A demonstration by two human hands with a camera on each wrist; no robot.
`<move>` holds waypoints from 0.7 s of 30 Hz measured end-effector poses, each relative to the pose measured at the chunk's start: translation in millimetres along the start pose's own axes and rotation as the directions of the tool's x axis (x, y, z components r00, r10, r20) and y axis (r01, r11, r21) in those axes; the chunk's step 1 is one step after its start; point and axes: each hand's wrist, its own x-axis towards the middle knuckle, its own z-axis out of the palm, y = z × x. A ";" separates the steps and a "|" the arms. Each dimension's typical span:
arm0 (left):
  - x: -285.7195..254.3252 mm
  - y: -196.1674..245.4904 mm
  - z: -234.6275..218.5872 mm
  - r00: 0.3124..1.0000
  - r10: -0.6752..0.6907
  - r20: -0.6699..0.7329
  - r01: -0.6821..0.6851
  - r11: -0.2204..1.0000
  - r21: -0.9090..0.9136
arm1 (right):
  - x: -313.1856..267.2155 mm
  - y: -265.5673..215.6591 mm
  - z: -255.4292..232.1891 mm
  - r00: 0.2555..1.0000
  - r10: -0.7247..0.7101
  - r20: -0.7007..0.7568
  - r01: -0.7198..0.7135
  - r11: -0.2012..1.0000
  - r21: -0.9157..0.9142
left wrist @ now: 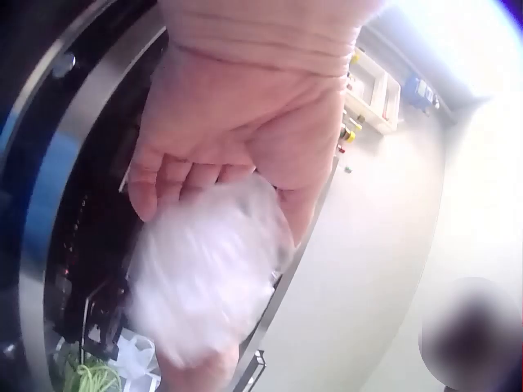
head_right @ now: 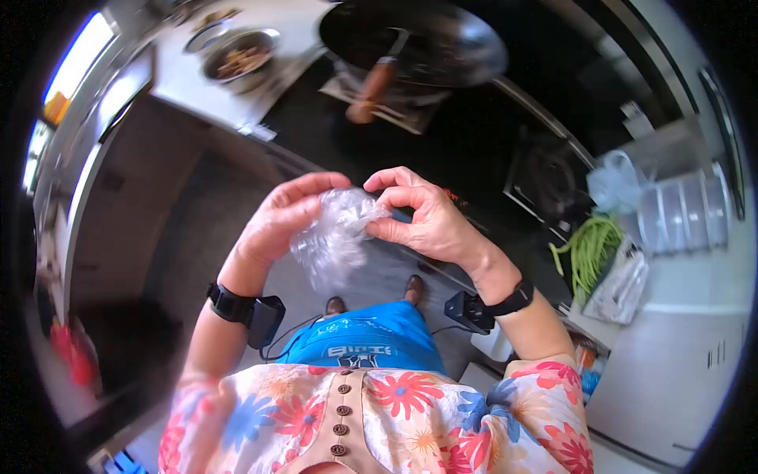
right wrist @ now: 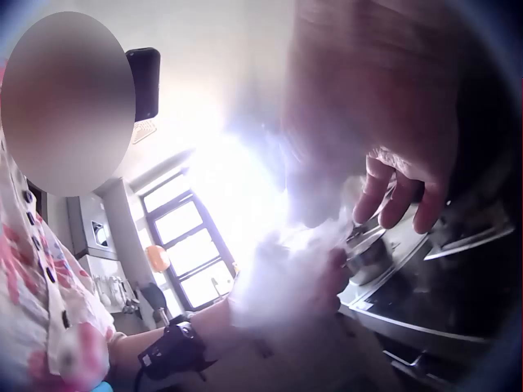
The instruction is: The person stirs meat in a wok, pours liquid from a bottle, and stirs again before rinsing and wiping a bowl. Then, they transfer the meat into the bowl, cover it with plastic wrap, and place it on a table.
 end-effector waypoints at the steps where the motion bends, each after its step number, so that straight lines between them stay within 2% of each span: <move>1: -20.9 3.4 -16.5 1.000 -0.017 0.016 0.016 0.999 0.030 | 14.6 -0.8 20.5 1.000 -0.012 0.020 0.012 1.000 0.016; 2: -41.4 7.3 -33.5 0.995 -0.099 0.033 0.099 0.995 -0.002 | 27.2 -0.8 37.1 0.999 0.025 0.035 -0.026 0.999 0.030; 3: -60.7 10.6 -48.8 0.992 -0.121 0.016 0.121 0.992 0.018 | 37.1 1.5 53.4 0.996 0.069 0.051 -0.071 0.997 0.037; 4: -78.2 40.8 -81.4 0.983 -0.183 0.009 0.183 0.983 0.022 | 68.5 -11.9 76.7 0.986 0.166 0.023 -0.167 0.963 0.212; 5: -91.2 32.4 -79.5 0.983 -0.175 -0.054 0.180 0.979 0.101 | 62.4 -3.3 82.7 0.990 0.132 0.050 -0.140 0.967 0.212; 6: -100.6 30.5 -88.4 0.984 -0.162 -0.078 0.169 0.982 0.090 | 70.7 0.0 93.2 0.980 0.189 0.068 -0.200 0.890 0.411; 7: -107.6 26.5 -94.4 0.990 -0.048 -0.131 0.057 0.996 0.069 | 76.4 4.1 101.7 0.965 0.245 0.096 -0.254 0.768 0.588; 8: -113.8 25.3 -102.2 0.980 0.063 -0.187 -0.054 0.997 0.055 | 83.5 10.0 113.5 0.950 0.289 0.114 -0.289 0.685 0.668; 9: -116.7 27.3 -110.2 0.975 0.069 -0.210 -0.059 0.997 0.053 | 92.0 11.3 120.1 0.949 0.284 0.138 -0.301 0.680 0.668; 10: -117.6 29.8 -118.4 0.975 0.126 -0.181 -0.155 0.976 -0.153 | 100.3 12.3 126.1 0.933 0.251 0.259 -0.360 0.603 0.712; 11: -112.6 51.5 -152.4 0.982 0.132 -0.134 -0.176 0.895 -0.410 | 131.5 7.6 139.4 0.895 0.283 0.346 -0.445 0.493 0.748; 12: -112.3 44.5 -159.6 0.977 0.147 -0.154 -0.202 0.864 -0.460 | 136.4 16.4 142.7 0.886 0.322 0.333 -0.462 0.570 0.679; 13: -110.0 43.5 -164.0 0.974 0.152 -0.167 -0.213 0.864 -0.456 | 143.7 23.7 146.1 0.885 0.314 0.345 -0.466 0.569 0.678; 15: -101.6 46.0 -171.8 0.980 0.171 -0.100 -0.196 0.760 -0.620 | 164.0 39.0 151.5 0.927 0.311 0.212 -0.376 0.775 0.508; 16: -97.8 43.0 -183.4 0.975 0.189 -0.115 -0.218 0.739 -0.637 | 174.4 51.8 156.4 0.949 0.270 0.161 -0.314 0.816 0.486; 17: -92.8 50.2 -190.2 0.976 0.184 -0.118 -0.217 0.749 -0.625 | 187.8 54.3 156.3 0.952 0.261 0.159 -0.305 0.811 0.498; 18: -78.2 67.1 -221.1 0.978 0.154 -0.141 -0.209 0.737 -0.642 | 215.1 57.5 161.3 0.922 0.350 0.167 -0.382 0.750 0.540; 19: -73.3 68.6 -223.6 0.964 0.174 -0.200 -0.262 0.731 -0.630 | 221.7 57.6 157.3 0.898 0.383 0.216 -0.435 0.700 0.567; 20: -73.6 73.3 -234.1 0.965 0.128 -0.229 -0.244 0.756 -0.607 | 229.9 56.1 147.3 0.870 0.397 0.291 -0.490 0.632 0.601; 21: -70.7 80.1 -243.8 0.963 0.138 -0.232 -0.253 0.758 -0.600 | 238.9 58.6 136.4 0.874 0.387 0.294 -0.484 0.638 0.599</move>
